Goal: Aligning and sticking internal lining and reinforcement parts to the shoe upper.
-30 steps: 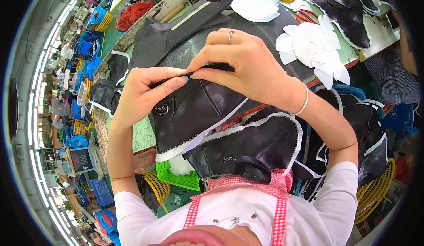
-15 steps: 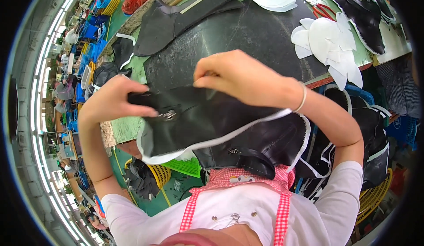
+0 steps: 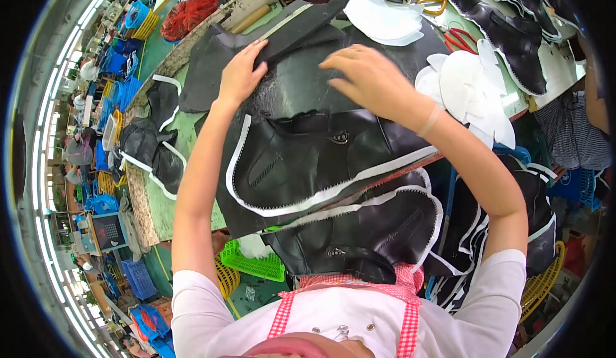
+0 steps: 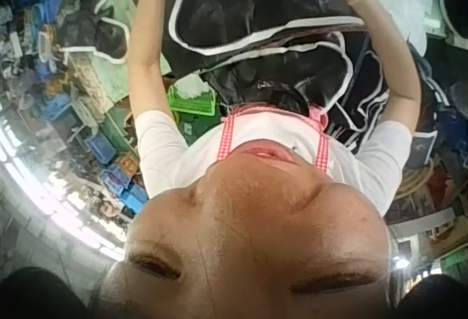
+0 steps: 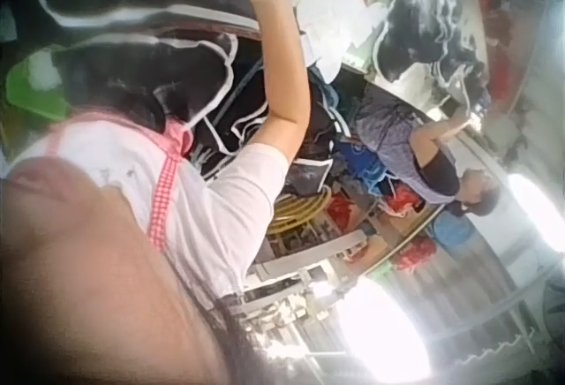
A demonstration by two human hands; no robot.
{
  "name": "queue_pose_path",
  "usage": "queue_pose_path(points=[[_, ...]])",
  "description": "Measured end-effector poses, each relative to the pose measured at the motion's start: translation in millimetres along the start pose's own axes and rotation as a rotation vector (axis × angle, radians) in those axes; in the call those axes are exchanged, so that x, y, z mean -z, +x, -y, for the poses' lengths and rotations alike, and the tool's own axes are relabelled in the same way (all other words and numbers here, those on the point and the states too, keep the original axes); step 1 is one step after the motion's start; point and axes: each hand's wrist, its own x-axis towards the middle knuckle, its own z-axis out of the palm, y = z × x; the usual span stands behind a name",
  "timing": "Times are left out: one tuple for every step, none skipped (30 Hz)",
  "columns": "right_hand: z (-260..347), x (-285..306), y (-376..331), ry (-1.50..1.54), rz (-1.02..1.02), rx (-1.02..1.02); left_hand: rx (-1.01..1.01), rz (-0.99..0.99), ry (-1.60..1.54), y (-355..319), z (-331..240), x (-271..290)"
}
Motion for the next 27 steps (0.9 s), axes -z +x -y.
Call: queue_pose_path(points=[[-9.5,-11.9,11.4,-0.012,-0.002,-0.015,0.144,0.045,-0.039,9.5,-9.7,2.3],[-21.0,-25.4,26.1,-0.049,-0.074,0.093,0.296,0.097,-0.070,14.8,-16.2,6.4],[-27.8,-35.4,41.2,-0.077,-0.144,0.207,0.365,0.056,-0.004,17.0,-16.5,9.1],[-30.5,-42.0,58.3,-0.103,-0.124,0.200,0.363,-0.093,-0.007,13.7,-4.2,8.9],[-35.1,-50.9,68.9,-0.119,-0.043,0.080,0.399,-0.151,-0.095,15.3,16.8,16.9],[-41.1,-59.7,77.3,-0.137,0.042,-0.041,0.433,-0.210,-0.186,13.1,38.7,28.5],[-44.8,-67.0,83.9,-0.148,0.054,-0.056,0.463,-0.388,-0.176,6.5,51.9,46.0],[-50.3,-69.3,85.9,-0.170,0.066,-0.081,0.484,-0.567,-0.176,8.8,59.2,69.4],[-58.2,-69.4,82.6,-0.105,0.036,-0.092,0.537,-0.516,-0.127,10.3,59.4,102.6],[-61.5,-61.4,85.2,0.011,-0.064,0.044,0.384,-0.589,0.045,7.2,56.2,136.9],[-61.3,-50.8,78.6,0.078,-0.148,0.041,0.349,-0.600,0.071,7.6,39.0,161.2],[-62.1,-38.7,75.0,0.141,-0.241,0.046,0.308,-0.620,0.102,7.1,23.2,181.8],[-52.3,-35.5,69.1,0.095,-0.323,-0.014,0.240,-0.595,0.134,-0.3,9.9,192.3],[-33.6,-31.7,60.5,0.103,-0.313,-0.014,0.172,-0.571,0.166,-8.9,-3.6,194.3],[-7.6,-29.1,48.6,0.330,-0.179,-0.091,0.233,-0.485,0.267,-23.9,-12.0,187.7],[15.7,-27.4,35.4,0.549,-0.045,-0.169,0.354,-0.285,0.324,-36.0,-30.4,178.1],[43.3,-33.4,26.4,0.490,-0.056,-0.098,0.300,-0.199,0.355,-55.6,-36.5,170.0],[60.7,-41.8,17.3,0.408,-0.068,-0.046,0.444,0.111,0.350,-59.2,-58.4,156.9],[70.9,-47.6,12.0,0.462,-0.060,-0.033,0.394,0.136,0.118,-68.0,-61.8,134.0],[73.6,-48.3,9.1,0.575,-0.045,-0.074,0.338,0.160,-0.111,-75.2,-65.7,115.3],[72.2,-46.6,7.2,0.560,-0.090,-0.073,0.162,0.124,-0.100,-68.8,-82.1,110.4],[76.6,-42.3,4.2,0.550,-0.133,-0.074,-0.011,0.091,-0.088,-67.2,-99.0,113.0],[81.1,-34.6,1.0,0.545,-0.133,-0.075,-0.016,0.117,-0.287,-69.2,-105.8,112.0],[88.2,-22.9,-3.4,0.496,-0.166,-0.031,-0.015,0.141,-0.481,-73.6,-113.6,115.4],[91.6,-13.4,-6.6,0.436,-0.205,0.015,0.032,0.163,-0.516,-74.9,-120.4,116.9],[98.6,-8.5,-12.2,0.428,-0.209,0.022,0.162,0.060,-0.653,-77.0,-134.9,116.7],[106.0,-6.6,-19.7,0.498,-0.293,-0.022,0.160,0.056,-0.638,-79.5,-142.8,121.2]])
